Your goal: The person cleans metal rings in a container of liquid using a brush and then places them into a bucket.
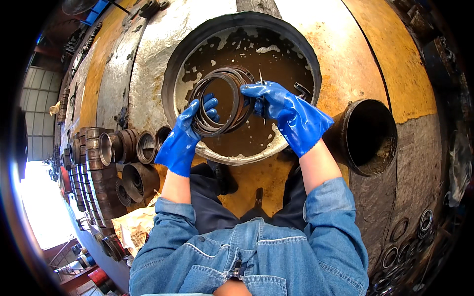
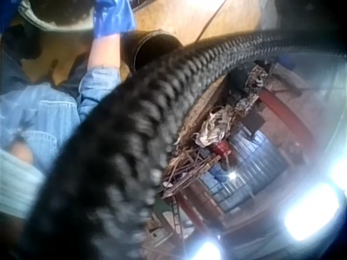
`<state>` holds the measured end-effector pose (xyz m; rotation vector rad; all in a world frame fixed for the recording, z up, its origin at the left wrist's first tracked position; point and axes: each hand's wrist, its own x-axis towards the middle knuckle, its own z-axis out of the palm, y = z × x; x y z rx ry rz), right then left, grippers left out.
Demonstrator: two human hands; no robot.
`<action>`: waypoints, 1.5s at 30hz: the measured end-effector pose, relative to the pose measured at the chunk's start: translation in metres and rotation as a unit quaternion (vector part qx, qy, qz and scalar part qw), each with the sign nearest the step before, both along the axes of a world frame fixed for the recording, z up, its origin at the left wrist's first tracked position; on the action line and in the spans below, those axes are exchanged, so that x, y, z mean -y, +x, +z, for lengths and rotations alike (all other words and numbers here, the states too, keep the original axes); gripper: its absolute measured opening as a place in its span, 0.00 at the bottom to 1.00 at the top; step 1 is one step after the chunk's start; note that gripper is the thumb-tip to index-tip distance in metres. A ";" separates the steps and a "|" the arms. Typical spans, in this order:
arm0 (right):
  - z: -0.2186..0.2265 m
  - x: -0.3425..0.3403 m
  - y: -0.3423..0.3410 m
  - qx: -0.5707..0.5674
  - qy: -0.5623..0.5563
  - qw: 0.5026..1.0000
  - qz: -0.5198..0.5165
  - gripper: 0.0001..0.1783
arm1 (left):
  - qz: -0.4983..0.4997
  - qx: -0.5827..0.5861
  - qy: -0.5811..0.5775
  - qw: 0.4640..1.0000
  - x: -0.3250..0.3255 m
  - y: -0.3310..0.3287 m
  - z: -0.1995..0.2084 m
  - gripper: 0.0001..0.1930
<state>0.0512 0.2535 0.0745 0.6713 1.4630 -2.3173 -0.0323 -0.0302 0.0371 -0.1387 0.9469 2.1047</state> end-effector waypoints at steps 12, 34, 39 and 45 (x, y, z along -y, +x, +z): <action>-0.004 0.007 -0.002 -0.060 0.004 0.995 -0.074 0.19 | 0.002 -0.023 -0.061 0.998 -0.011 0.011 -0.011 0.28; -0.026 -0.005 -0.005 -0.009 -0.018 0.993 -0.116 0.17 | 0.008 0.031 0.051 0.998 -0.017 0.006 0.002 0.27; -0.012 0.004 -0.006 -0.025 0.071 0.990 -0.116 0.16 | 0.010 -0.050 -0.034 0.998 -0.012 0.010 -0.008 0.28; 0.001 0.009 0.000 -0.050 0.059 0.982 -0.170 0.14 | 0.028 -0.101 -0.076 0.992 -0.021 0.012 0.001 0.26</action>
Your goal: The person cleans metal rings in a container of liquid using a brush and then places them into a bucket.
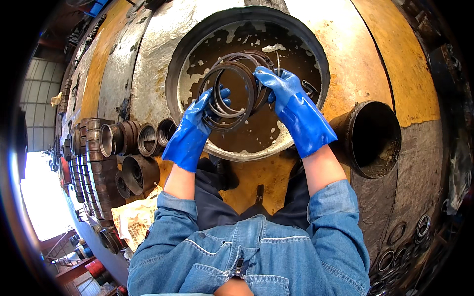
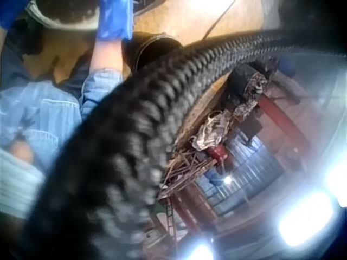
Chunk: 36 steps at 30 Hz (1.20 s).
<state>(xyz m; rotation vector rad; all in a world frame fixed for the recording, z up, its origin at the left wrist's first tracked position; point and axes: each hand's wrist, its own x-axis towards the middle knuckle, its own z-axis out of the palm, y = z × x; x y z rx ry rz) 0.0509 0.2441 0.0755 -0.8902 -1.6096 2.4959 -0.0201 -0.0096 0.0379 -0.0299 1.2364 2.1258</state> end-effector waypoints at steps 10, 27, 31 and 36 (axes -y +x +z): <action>0.036 -0.014 0.009 -0.053 0.110 0.992 -0.025 0.17 | -0.019 0.024 0.093 0.995 0.020 -0.008 0.012 0.29; 0.019 -0.022 0.017 -0.231 -0.155 0.959 0.051 0.16 | 0.049 0.012 0.040 0.998 0.022 -0.015 0.001 0.24; 0.035 0.001 0.024 -0.185 -0.115 0.971 0.097 0.15 | -0.004 -0.063 -0.047 0.997 0.003 0.005 0.014 0.26; 0.044 0.013 0.016 -0.097 -0.040 0.981 0.164 0.13 | -0.020 0.132 0.126 0.983 0.002 -0.004 0.007 0.23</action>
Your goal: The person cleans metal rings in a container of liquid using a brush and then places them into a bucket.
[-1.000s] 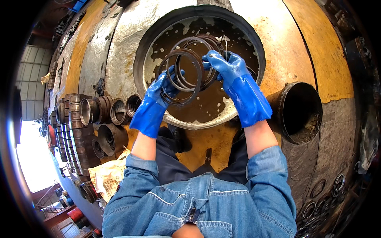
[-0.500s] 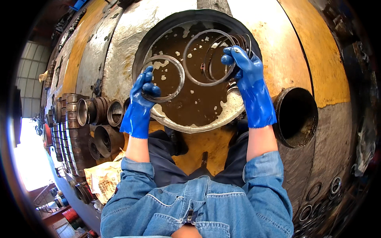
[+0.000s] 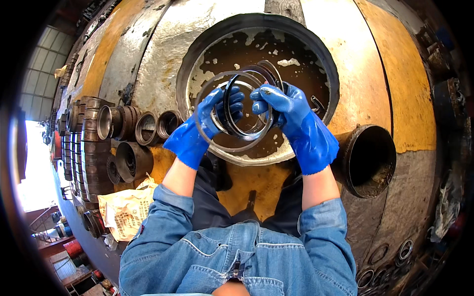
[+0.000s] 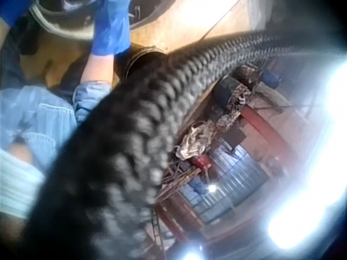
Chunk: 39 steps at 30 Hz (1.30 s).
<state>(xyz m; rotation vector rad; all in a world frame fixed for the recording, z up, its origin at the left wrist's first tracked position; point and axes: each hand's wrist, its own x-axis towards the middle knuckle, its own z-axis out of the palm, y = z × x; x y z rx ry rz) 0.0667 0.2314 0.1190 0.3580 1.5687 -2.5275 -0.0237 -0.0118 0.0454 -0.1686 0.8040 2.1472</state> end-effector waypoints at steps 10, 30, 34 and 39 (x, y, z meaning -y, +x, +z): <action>0.001 -0.009 -0.006 0.080 0.181 0.980 -0.015 0.17 | -0.038 0.097 0.148 0.983 0.009 -0.016 -0.013 0.25; -0.007 -0.001 -0.021 0.030 0.204 0.979 0.006 0.23 | -0.063 -0.047 0.136 0.988 0.029 -0.020 0.014 0.38; -0.018 -0.001 -0.019 0.034 0.182 0.983 0.009 0.24 | -0.012 -0.080 0.027 0.996 0.027 -0.006 0.026 0.31; -0.027 0.003 -0.027 0.063 0.108 0.990 -0.056 0.21 | -0.027 -0.060 0.217 0.974 0.025 -0.016 0.011 0.26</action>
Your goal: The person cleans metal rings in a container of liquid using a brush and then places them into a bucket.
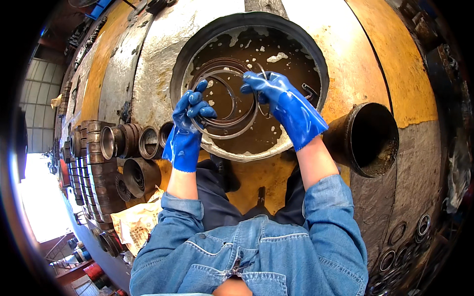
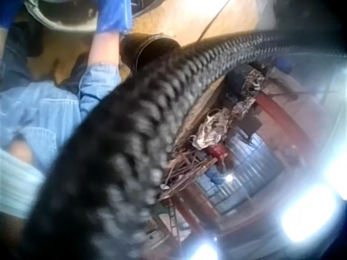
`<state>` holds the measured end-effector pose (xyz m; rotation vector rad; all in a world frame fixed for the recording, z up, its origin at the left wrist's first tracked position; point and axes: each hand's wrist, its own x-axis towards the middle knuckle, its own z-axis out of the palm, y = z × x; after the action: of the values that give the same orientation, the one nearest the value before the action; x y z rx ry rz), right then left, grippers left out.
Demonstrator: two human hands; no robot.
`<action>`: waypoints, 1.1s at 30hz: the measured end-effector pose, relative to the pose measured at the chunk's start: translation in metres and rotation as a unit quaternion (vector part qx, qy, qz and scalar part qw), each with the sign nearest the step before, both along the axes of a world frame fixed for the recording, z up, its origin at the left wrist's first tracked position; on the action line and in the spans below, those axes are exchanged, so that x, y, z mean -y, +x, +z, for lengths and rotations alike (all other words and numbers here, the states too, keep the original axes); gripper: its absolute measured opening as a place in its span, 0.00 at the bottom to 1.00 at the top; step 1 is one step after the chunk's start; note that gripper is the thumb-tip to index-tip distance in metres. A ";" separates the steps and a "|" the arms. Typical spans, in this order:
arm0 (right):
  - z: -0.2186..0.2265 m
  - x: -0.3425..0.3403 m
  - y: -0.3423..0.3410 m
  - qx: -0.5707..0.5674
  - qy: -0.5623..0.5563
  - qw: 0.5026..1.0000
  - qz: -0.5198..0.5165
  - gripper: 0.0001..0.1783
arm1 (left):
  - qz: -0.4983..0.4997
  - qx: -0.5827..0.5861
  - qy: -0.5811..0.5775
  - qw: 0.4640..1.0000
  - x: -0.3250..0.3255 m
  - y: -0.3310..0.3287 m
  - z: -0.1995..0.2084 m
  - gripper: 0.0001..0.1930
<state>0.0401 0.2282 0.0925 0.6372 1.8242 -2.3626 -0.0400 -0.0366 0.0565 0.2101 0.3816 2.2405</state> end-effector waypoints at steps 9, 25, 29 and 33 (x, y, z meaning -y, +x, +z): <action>-0.018 0.002 0.004 0.047 0.027 0.998 0.034 0.24 | 0.034 -0.067 0.088 0.993 -0.010 -0.003 0.002 0.24; -0.014 0.000 0.009 -0.037 0.238 0.970 0.009 0.17 | 0.178 -0.074 -0.221 0.956 -0.001 -0.003 -0.002 0.20; -0.014 0.001 0.006 -0.206 -0.163 0.965 0.002 0.15 | 0.222 -0.144 -0.335 0.904 -0.005 -0.002 0.005 0.20; -0.017 -0.011 0.005 -0.244 -0.419 0.875 -0.008 0.19 | 0.242 -0.203 -0.431 0.845 -0.018 0.009 0.010 0.18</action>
<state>0.0448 0.2387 0.0758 -0.0663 0.6633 -3.1217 -0.0311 -0.0183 0.0663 0.1032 1.7835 2.2311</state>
